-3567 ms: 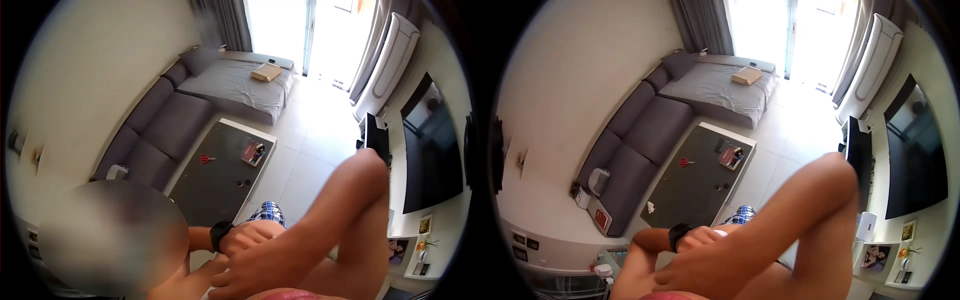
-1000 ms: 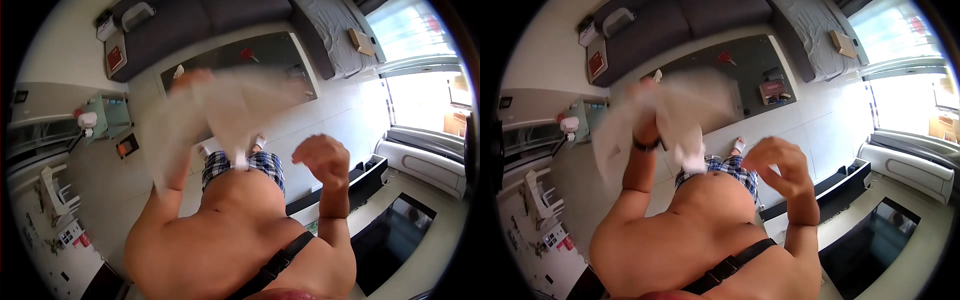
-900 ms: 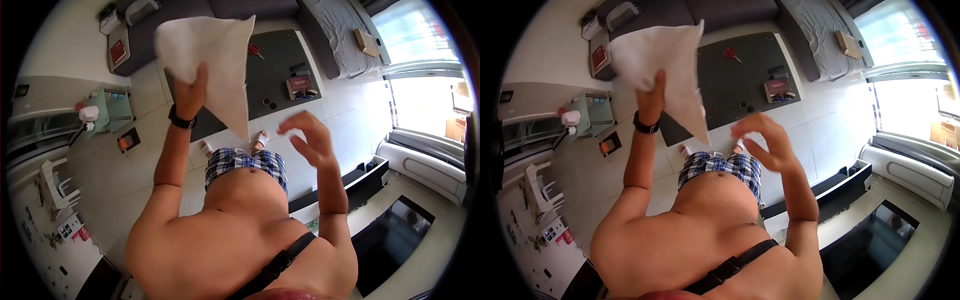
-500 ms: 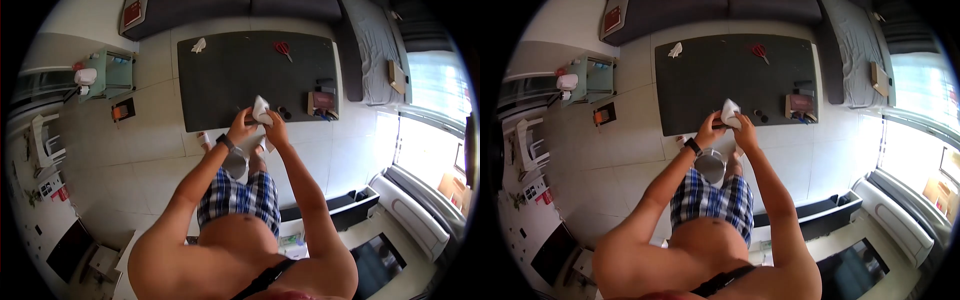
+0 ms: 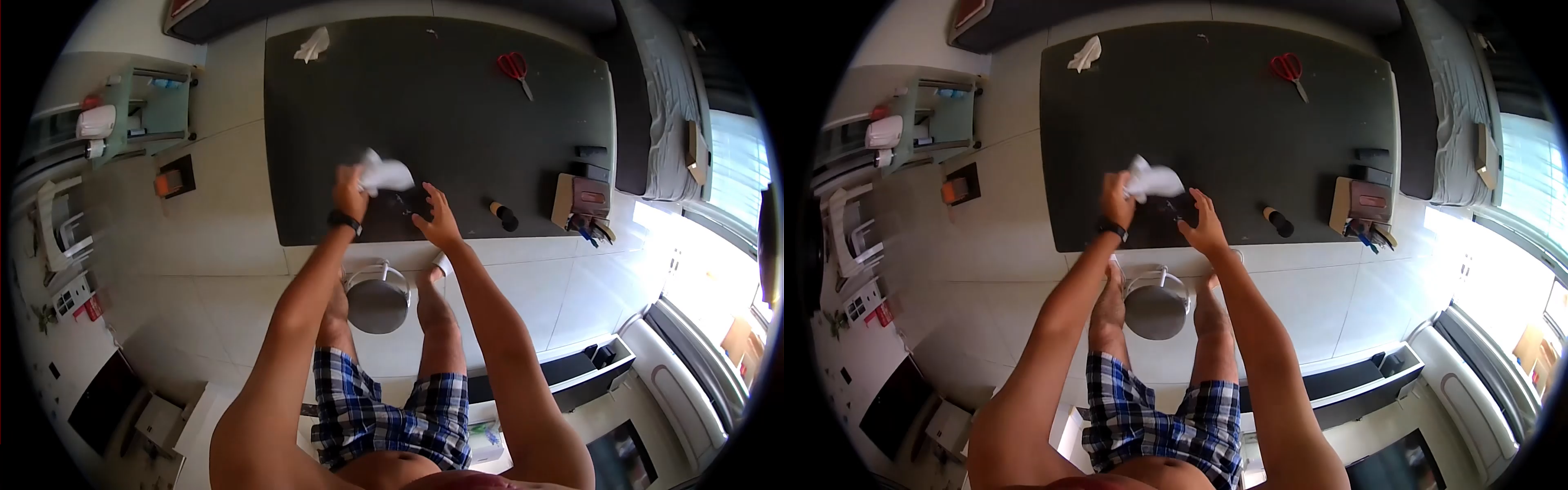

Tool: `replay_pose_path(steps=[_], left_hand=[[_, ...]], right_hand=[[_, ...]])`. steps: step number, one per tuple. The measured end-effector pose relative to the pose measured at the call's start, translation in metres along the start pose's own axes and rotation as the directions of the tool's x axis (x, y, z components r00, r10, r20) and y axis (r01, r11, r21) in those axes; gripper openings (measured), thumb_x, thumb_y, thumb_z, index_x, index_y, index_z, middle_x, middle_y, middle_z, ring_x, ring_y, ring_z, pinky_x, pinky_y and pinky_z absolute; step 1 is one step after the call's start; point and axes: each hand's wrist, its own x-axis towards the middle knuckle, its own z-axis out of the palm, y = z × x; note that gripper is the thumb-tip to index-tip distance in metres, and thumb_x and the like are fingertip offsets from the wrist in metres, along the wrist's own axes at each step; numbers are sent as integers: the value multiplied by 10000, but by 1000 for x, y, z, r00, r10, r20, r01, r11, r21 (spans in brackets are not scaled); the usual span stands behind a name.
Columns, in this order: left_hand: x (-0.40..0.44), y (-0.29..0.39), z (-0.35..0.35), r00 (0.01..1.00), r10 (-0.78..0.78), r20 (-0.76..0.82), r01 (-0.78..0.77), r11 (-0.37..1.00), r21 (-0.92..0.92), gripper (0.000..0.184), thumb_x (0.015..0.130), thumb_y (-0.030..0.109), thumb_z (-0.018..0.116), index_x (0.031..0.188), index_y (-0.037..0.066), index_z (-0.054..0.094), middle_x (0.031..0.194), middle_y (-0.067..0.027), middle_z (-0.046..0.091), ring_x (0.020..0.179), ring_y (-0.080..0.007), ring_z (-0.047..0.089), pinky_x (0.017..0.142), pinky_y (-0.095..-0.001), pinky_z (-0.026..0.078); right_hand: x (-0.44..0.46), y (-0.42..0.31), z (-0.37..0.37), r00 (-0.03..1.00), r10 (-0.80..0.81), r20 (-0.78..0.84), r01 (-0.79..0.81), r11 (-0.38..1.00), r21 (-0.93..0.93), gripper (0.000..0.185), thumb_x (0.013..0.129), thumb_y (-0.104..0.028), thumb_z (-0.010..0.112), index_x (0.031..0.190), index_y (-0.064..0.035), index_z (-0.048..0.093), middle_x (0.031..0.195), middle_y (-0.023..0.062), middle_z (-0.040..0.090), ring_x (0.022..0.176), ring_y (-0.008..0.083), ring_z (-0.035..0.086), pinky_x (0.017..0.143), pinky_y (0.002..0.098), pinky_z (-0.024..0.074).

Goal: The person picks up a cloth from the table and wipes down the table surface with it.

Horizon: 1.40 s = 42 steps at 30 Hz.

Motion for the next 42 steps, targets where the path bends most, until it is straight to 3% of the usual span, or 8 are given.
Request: replay_pose_path(steps=[8, 19, 20, 23, 25, 34, 39, 42], left_hand=[[9, 25, 69, 971, 200, 134, -223, 958, 181, 585, 781, 159, 739, 1340, 50, 608, 1432, -233, 482, 1323, -531, 455, 1135, -626, 367], [91, -29, 120, 527, 760, 380, -796, 598, -92, 398, 1018, 257, 636, 1383, 99, 634, 1498, -182, 491, 1450, -415, 440, 1203, -491, 411], [129, -2, 105, 746, 370, 554, -329, 928, -176, 416, 1012, 305, 661, 1384, 118, 643, 1525, -175, 477, 1442, -383, 456, 1192, -479, 419], [234, -60, 156, 851, 482, 211, -525, 787, 323, 457, 1021, 131, 604, 1460, 254, 588, 1581, -238, 447, 1432, -442, 446, 1163, -504, 436], [262, -19, 156, 993, 93, 77, -112, 948, 299, 649, 937, -68, 498, 1487, 266, 581, 1572, -252, 462, 1429, -561, 397, 1191, -525, 402], [124, 77, 201, 929, 318, 186, -277, 936, -219, 424, 913, -1, 613, 1236, 224, 772, 1257, -121, 693, 1198, -408, 581, 1028, -455, 505], [-1, 80, 188, 557, 769, 312, -706, 637, -310, 434, 959, 73, 588, 1349, 225, 706, 1298, -85, 677, 1222, -345, 622, 1193, -532, 398], [25, 61, 197, 601, 601, 527, -378, 795, -475, 599, 988, 88, 589, 1537, 317, 521, 1086, -136, 629, 1096, -346, 650, 1017, -461, 529]], right_hand=[[30, 1, -19, 963, -230, -141, 221, 972, -74, 587, 862, 43, 610, 1437, -67, 570, 1466, 177, 584, 1382, 396, 523, 1166, 432, 429], [38, -15, -39, 934, -271, -233, 263, 963, -64, 517, 868, 99, 539, 1338, -76, 664, 1418, 160, 633, 1271, 389, 599, 1085, 443, 489], [34, -21, -40, 924, -280, -259, 281, 959, -32, 499, 853, 122, 536, 1292, -62, 686, 1381, 164, 655, 1214, 386, 625, 1045, 431, 511], [21, -15, -37, 937, -274, -217, 290, 956, 47, 476, 837, 143, 534, 1240, -44, 706, 1334, 169, 681, 1173, 383, 645, 1008, 415, 524], [2, -12, -31, 945, -252, -209, 276, 957, 93, 472, 822, 156, 531, 1216, -30, 714, 1284, 173, 705, 1126, 384, 660, 962, 399, 535], [-82, 7, -16, 1000, 20, 0, -19, 996, 90, 293, 890, 86, 568, 1072, -47, 757, 952, 110, 741, 901, 270, 736, 825, 337, 548], [-102, 2, -13, 993, 82, 85, -93, 986, 139, 269, 891, 63, 596, 1075, -46, 758, 948, 118, 743, 883, 284, 738, 791, 359, 578], [-114, 2, -11, 987, 118, 112, -134, 980, 149, 269, 892, 62, 601, 1087, -40, 757, 962, 132, 746, 889, 301, 745, 784, 366, 603]])
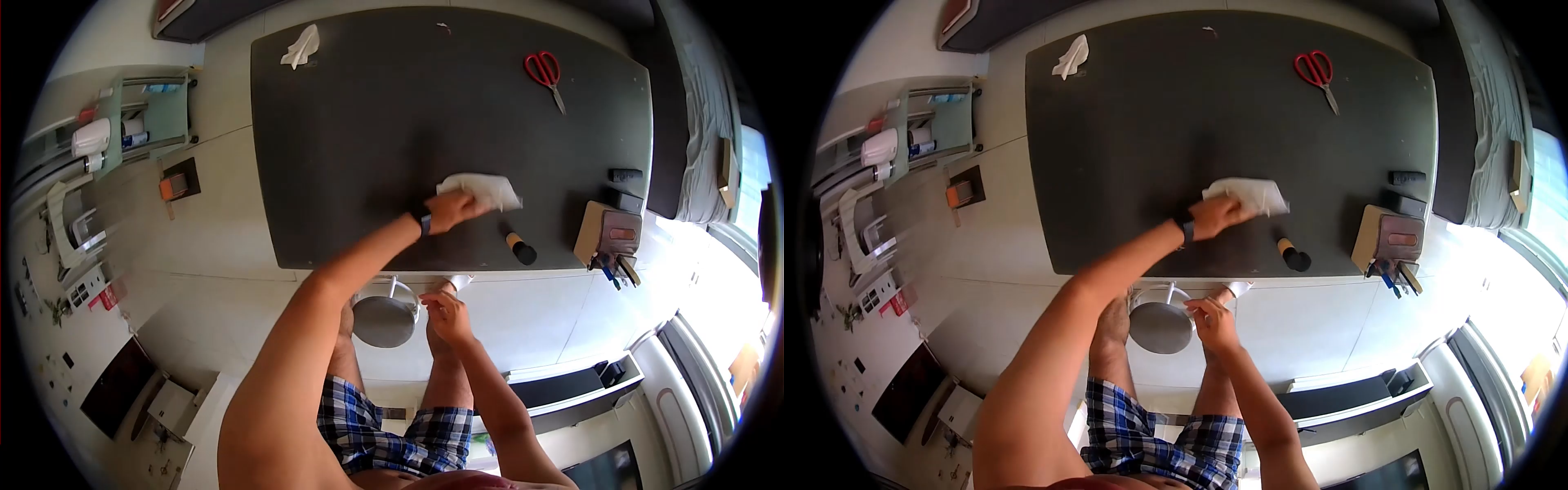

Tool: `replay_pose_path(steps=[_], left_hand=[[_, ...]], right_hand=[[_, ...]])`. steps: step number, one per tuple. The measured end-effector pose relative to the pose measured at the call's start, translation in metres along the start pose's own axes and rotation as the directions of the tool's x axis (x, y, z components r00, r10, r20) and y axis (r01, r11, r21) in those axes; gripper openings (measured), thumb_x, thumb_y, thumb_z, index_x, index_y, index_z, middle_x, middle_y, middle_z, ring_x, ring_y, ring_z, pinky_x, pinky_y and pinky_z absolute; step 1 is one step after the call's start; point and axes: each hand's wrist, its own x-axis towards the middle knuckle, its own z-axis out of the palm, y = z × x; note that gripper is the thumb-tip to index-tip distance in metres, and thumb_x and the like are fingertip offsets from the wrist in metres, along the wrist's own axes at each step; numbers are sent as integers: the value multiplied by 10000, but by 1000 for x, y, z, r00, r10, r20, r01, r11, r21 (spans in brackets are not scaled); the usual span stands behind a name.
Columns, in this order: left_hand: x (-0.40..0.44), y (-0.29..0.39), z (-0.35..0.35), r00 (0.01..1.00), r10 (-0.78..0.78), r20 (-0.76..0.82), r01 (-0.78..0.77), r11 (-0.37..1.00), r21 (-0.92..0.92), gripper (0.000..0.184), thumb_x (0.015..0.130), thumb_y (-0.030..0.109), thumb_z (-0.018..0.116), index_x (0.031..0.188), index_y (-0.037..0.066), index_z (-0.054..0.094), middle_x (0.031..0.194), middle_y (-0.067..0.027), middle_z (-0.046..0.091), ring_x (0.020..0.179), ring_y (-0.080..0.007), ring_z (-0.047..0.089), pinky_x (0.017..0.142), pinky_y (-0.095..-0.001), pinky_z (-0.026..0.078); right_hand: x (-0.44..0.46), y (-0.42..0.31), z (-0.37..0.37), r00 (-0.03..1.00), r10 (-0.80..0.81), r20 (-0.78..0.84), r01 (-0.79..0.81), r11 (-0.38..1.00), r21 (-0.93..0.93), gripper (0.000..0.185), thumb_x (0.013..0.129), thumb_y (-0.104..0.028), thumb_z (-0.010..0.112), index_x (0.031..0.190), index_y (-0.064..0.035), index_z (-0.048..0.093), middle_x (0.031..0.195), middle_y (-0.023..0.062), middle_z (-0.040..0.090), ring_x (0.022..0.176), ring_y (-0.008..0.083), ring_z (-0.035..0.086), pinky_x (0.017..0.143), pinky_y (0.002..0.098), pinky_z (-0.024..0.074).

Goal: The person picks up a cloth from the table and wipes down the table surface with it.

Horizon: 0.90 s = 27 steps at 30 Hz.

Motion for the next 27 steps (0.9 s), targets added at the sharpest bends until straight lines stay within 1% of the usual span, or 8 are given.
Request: replay_pose_path(steps=[2, 5, 10, 14, 19, 21, 23, 27], left_hand=[[37, 2, -55, 995, -71, -68, 83, 976, 199, 787, 951, 81, 647, 1626, 378, 370, 1047, -152, 531, 985, -338, 662, 795, -430, 598], [74, -26, -94, 997, 64, 41, -76, 846, 528, 491, 911, 84, 667, 1361, 279, 667, 1331, -184, 551, 1110, -363, 643, 820, -422, 630], [68, -30, -84, 984, 155, -84, -72, 788, 611, 393, 924, 128, 662, 1280, 284, 715, 1401, -91, 562, 1165, -400, 595, 819, -437, 631], [4, -15, -70, 984, 167, -59, -103, 809, 578, 455, 939, 115, 646, 1331, 343, 689, 1386, -32, 581, 1106, -344, 608, 784, -405, 662], [-33, -92, -202, 969, 245, 23, -244, 940, 240, 344, 1010, 268, 623, 1350, 241, 669, 1336, -47, 651, 1159, -329, 621, 1029, -474, 524], [-32, -116, -274, 863, -475, -172, 477, 878, -32, 319, 1005, 293, 622, 1304, 210, 695, 1342, -112, 640, 1187, -375, 604, 1054, -454, 496], [-60, -175, -311, 806, -364, -466, 535, 785, 312, 270, 1006, 222, 606, 1245, 276, 719, 1266, -172, 630, 1159, -404, 618, 1051, -483, 497], [-104, -179, -291, 421, -487, -765, 866, 468, 179, 430, 965, 84, 556, 1340, 272, 649, 1211, -191, 585, 1141, -447, 592, 976, -515, 513]], right_hand=[[-2, 0, -2, 1000, 11, -12, -11, 1000, 6, 273, 894, 63, 601, 1094, -38, 757, 973, 140, 748, 895, 309, 749, 778, 367, 615], [-9, -1, -3, 999, 51, 13, -51, 999, 8, 295, 896, 77, 582, 1106, -36, 755, 993, 147, 752, 897, 313, 758, 768, 357, 624], [-7, 9, -1, 999, 46, 10, -46, 999, -23, 329, 879, 98, 564, 1111, -40, 752, 1027, 154, 755, 889, 290, 762, 757, 340, 623], [-4, -5, 0, 998, 50, 39, -48, 997, -55, 314, 880, 85, 568, 1099, -40, 756, 1019, 147, 757, 893, 274, 762, 768, 338, 620], [-9, -1, -1, 997, 37, 61, -30, 994, -107, 299, 886, 79, 570, 1086, -38, 759, 1000, 143, 755, 881, 269, 760, 766, 348, 616], [-11, 3, -4, 996, 53, 69, -45, 992, -118, 279, 897, 67, 582, 1084, -38, 760, 982, 141, 752, 871, 271, 756, 769, 350, 609], [-11, 1, -7, 996, 67, 53, -60, 991, -122, 263, 903, 57, 593, 1081, -38, 762, 974, 138, 751, 870, 271, 754, 771, 347, 604], [-15, 1, -14, 995, 101, 10, -100, 993, -69, 218, 917, 29, 628, 1074, -38, 764, 957, 129, 749, 874, 264, 749, 778, 337, 592]])
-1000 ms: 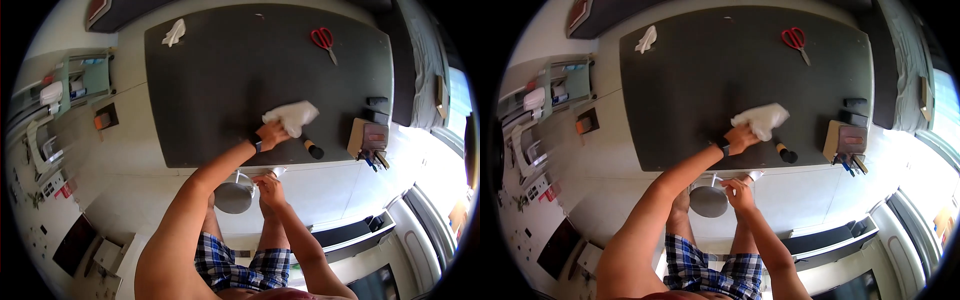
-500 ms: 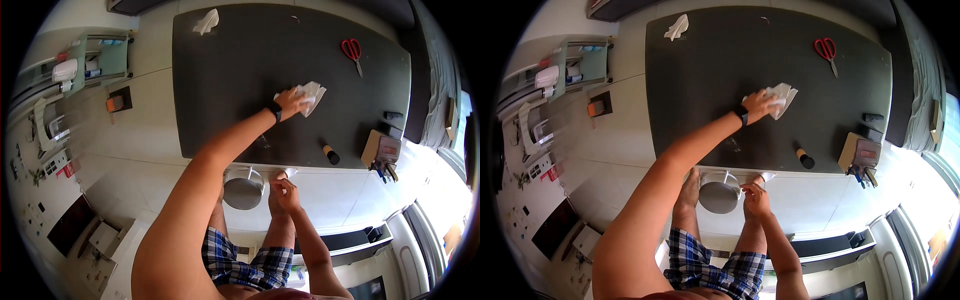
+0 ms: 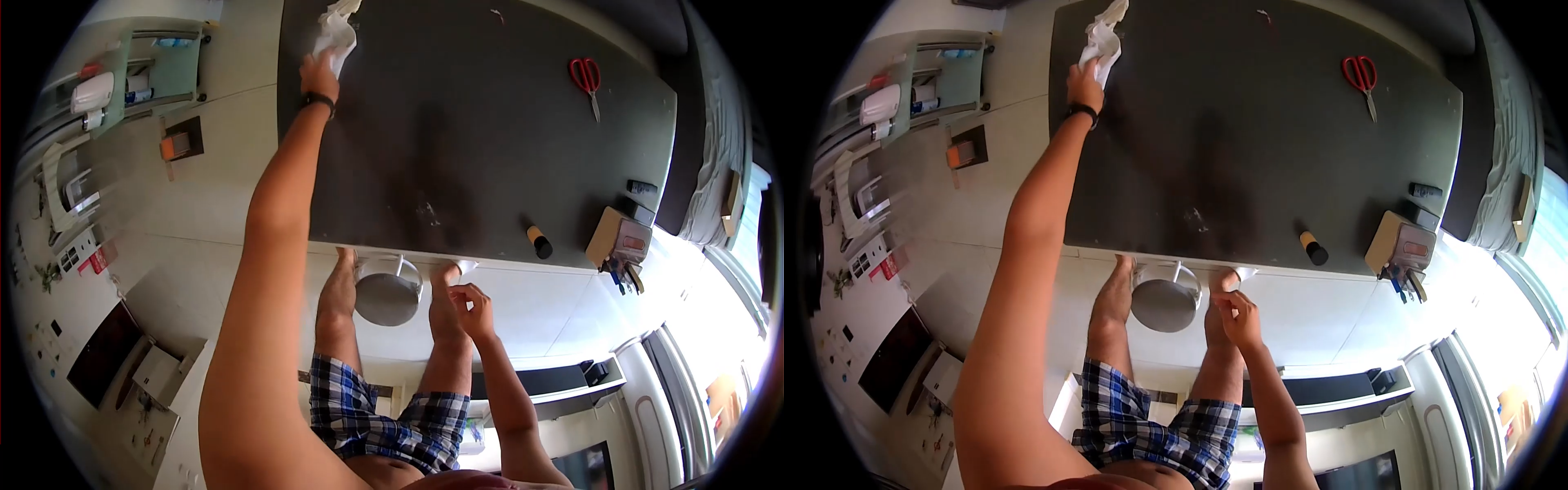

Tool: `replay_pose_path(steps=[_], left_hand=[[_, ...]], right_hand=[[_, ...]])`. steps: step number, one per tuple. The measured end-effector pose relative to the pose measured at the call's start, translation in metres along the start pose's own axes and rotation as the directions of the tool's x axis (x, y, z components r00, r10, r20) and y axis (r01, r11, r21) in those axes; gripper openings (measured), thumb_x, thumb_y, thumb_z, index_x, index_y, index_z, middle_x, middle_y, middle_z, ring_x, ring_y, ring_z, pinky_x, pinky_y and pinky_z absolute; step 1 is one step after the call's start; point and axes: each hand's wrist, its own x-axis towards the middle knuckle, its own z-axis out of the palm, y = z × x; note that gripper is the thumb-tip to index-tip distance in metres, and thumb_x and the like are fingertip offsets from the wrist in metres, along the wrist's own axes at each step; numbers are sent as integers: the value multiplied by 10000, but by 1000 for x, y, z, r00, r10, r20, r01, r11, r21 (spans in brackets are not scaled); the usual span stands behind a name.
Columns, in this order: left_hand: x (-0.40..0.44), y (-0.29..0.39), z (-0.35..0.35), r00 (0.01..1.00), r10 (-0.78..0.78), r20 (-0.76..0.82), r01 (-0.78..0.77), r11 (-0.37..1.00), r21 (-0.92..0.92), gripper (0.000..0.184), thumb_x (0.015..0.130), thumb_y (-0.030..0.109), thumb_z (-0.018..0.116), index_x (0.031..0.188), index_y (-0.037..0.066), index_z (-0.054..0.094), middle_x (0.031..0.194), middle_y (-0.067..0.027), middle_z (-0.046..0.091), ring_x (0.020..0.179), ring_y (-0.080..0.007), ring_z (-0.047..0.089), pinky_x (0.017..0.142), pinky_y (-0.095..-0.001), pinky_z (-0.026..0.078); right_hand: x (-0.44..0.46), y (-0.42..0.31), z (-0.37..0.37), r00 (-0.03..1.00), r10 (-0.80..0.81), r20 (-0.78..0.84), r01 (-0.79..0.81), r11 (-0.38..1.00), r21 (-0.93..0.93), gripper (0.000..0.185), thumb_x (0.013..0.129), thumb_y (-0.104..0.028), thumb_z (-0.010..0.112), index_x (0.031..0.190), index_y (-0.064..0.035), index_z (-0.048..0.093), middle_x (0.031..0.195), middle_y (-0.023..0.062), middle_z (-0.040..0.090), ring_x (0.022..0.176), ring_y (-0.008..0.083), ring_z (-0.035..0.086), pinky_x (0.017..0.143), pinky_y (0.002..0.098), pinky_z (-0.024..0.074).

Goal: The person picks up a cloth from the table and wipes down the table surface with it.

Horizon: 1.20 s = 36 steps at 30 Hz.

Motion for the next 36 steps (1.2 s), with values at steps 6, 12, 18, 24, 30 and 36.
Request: replay_pose_path(steps=[6, 12, 18, 24, 30, 36], left_hand=[[-228, 68, -31, 980, 169, 109, -143, 967, -211, 365, 857, 203, 739, 1211, 123, 697, 1251, -243, 582, 1177, -445, 552, 986, -550, 470], [-338, 123, 1, 825, 543, 155, -481, 820, -310, 223, 904, 135, 725, 1111, 214, 752, 1275, -92, 623, 1048, -351, 609, 902, -473, 498], [-200, 172, 33, 237, 929, 284, -801, 353, -484, 312, 996, 322, 639, 1269, 173, 670, 1197, -102, 654, 963, -336, 677, 773, -467, 586], [-42, 300, 86, 794, 600, 94, -546, 774, -320, 224, 941, 245, 689, 1159, 194, 678, 1169, -156, 597, 995, -391, 682, 836, -488, 583], [-150, 374, 97, 754, 634, 172, -541, 748, -386, 259, 905, 308, 765, 1147, 238, 707, 1219, -126, 618, 1029, -389, 683, 822, -520, 585], [-262, 320, 85, 594, 804, 18, -750, 562, -348, 135, 937, 174, 659, 1025, 220, 750, 1100, -60, 649, 962, -295, 650, 809, -464, 517]], right_hand=[[-5, 4, 1, 999, 39, -29, -38, 998, 42, 237, 910, 47, 626, 1092, -22, 760, 968, 131, 748, 882, 255, 746, 791, 334, 590], [-19, -13, -12, 995, 92, 35, -94, 993, 77, 262, 900, 42, 596, 1093, -30, 758, 999, 159, 747, 916, 302, 744, 824, 357, 590], [-51, 14, -29, 996, 83, -16, -81, 991, 106, 210, 917, 14, 623, 1080, -24, 750, 1002, 159, 749, 905, 301, 746, 767, 358, 593], [-95, 51, -41, 970, 181, -163, -151, 971, 183, 211, 909, 74, 630, 1057, -18, 749, 923, 106, 745, 830, 203, 726, 743, 302, 567], [-120, 65, -48, 947, 233, -219, -165, 943, 288, 235, 878, 102, 579, 1024, 0, 732, 939, 122, 749, 829, 206, 733, 749, 295, 581], [-112, 48, -45, 957, 221, -187, -167, 950, 264, 269, 865, 112, 578, 1045, -9, 736, 941, 106, 746, 845, 197, 728, 755, 293, 576]])
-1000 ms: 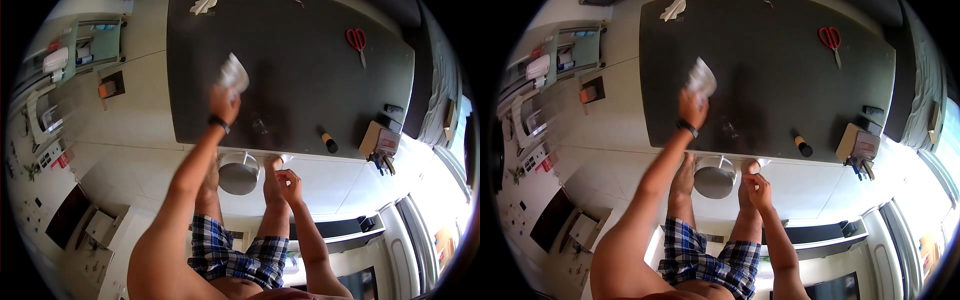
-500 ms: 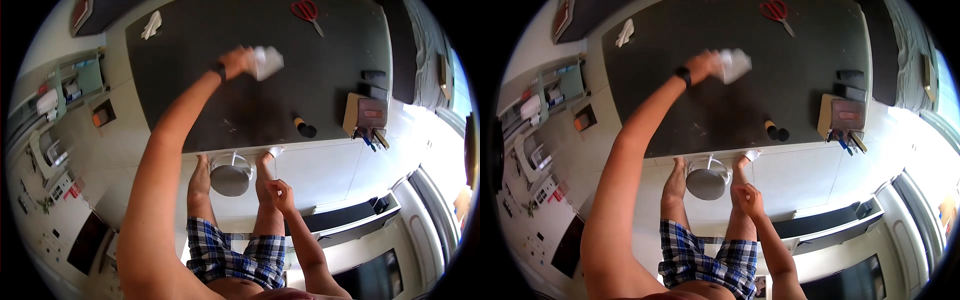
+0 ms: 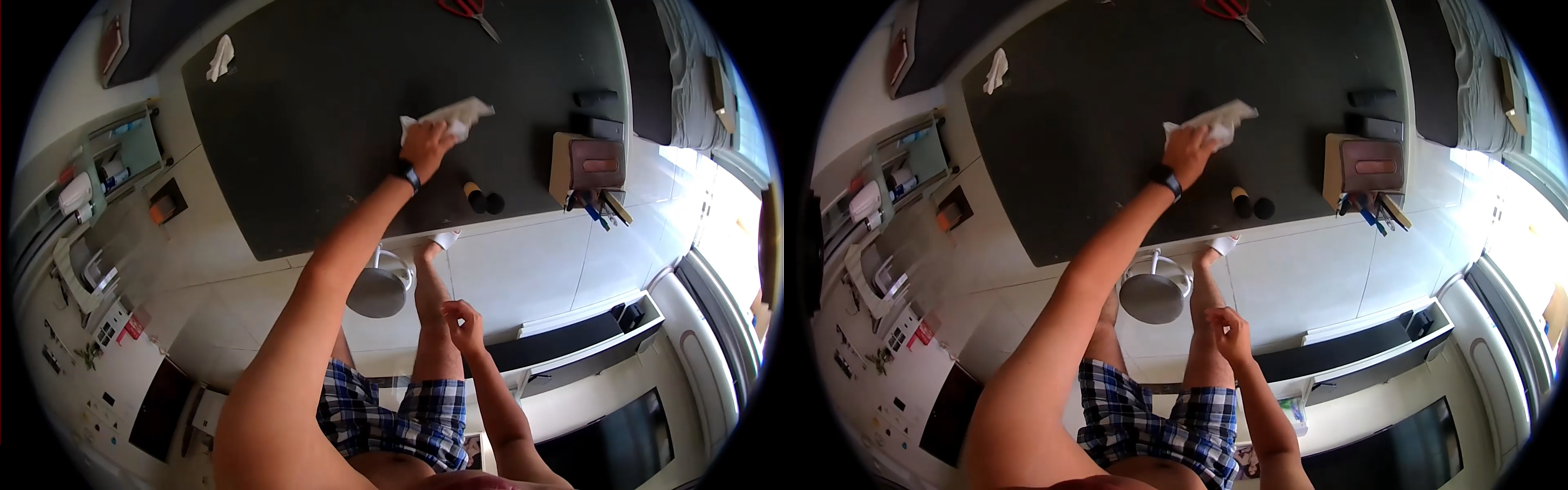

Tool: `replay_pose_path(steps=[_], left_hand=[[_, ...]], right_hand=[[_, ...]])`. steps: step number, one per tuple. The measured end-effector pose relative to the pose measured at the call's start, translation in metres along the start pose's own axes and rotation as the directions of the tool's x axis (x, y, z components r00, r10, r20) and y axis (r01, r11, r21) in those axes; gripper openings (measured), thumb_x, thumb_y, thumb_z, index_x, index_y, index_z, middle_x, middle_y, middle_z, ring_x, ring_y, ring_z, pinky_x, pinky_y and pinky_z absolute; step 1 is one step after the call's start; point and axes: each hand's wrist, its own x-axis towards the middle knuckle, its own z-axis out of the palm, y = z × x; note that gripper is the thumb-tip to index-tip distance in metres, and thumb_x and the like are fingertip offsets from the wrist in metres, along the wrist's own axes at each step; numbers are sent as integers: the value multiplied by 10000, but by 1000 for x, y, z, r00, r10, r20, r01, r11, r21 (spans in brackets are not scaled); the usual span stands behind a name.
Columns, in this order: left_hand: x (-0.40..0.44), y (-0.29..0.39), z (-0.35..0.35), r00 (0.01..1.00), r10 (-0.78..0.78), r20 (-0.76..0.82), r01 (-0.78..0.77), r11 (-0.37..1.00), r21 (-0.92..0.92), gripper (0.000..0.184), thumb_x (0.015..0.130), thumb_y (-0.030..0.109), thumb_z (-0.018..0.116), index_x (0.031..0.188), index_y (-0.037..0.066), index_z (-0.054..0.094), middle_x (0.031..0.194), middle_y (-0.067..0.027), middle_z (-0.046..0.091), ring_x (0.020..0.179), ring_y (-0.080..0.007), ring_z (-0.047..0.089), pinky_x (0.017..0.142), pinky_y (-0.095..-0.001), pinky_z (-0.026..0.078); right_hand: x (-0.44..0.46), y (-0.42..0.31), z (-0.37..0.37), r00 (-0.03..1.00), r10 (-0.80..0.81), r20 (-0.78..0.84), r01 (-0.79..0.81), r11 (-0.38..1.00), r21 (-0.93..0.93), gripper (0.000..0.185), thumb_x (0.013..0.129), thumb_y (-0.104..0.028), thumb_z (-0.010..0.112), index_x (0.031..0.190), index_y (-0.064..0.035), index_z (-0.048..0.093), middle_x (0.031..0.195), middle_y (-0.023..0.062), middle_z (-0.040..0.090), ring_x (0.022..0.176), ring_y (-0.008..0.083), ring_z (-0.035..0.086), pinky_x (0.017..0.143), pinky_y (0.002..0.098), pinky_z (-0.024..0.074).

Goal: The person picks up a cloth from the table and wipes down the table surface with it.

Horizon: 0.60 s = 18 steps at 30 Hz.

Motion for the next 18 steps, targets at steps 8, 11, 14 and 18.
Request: replay_pose_path(steps=[8, 11, 14, 18], left_hand=[[-55, -100, -69, 758, 636, 145, -632, 771, -75, 189, 965, 316, 659, 1118, 282, 764, 1208, -53, 682, 1035, -276, 664, 1008, -481, 544], [-48, -227, -126, 937, 197, 290, -246, 958, 144, 258, 994, 226, 618, 1228, 288, 709, 1211, -157, 671, 1052, -394, 675, 970, -514, 557], [-70, -352, -196, 935, -334, -116, 345, 935, 88, 303, 916, 35, 631, 1154, 220, 656, 1153, -190, 609, 1040, -441, 654, 854, -535, 556], [-110, -320, -235, 642, -765, -41, 748, 614, 251, 375, 902, 168, 717, 1261, 209, 616, 1317, -213, 588, 1163, -471, 626, 935, -538, 560]], right_hand=[[12, -25, 19, 997, -40, 68, 45, 996, -78, 277, 878, 109, 584, 1070, -7, 746, 955, 123, 746, 869, 207, 744, 781, 309, 595], [7, -21, 25, 996, -43, 84, 52, 992, -114, 262, 879, 111, 591, 1055, -6, 746, 955, 122, 748, 875, 207, 749, 773, 312, 599], [3, -20, 35, 996, -40, 83, 52, 988, -149, 260, 879, 117, 585, 1040, -10, 745, 949, 122, 747, 861, 199, 744, 763, 304, 593], [0, -29, 47, 994, -25, 105, 44, 981, -189, 254, 886, 111, 582, 1047, -8, 738, 951, 103, 750, 843, 179, 731, 754, 293, 579]])
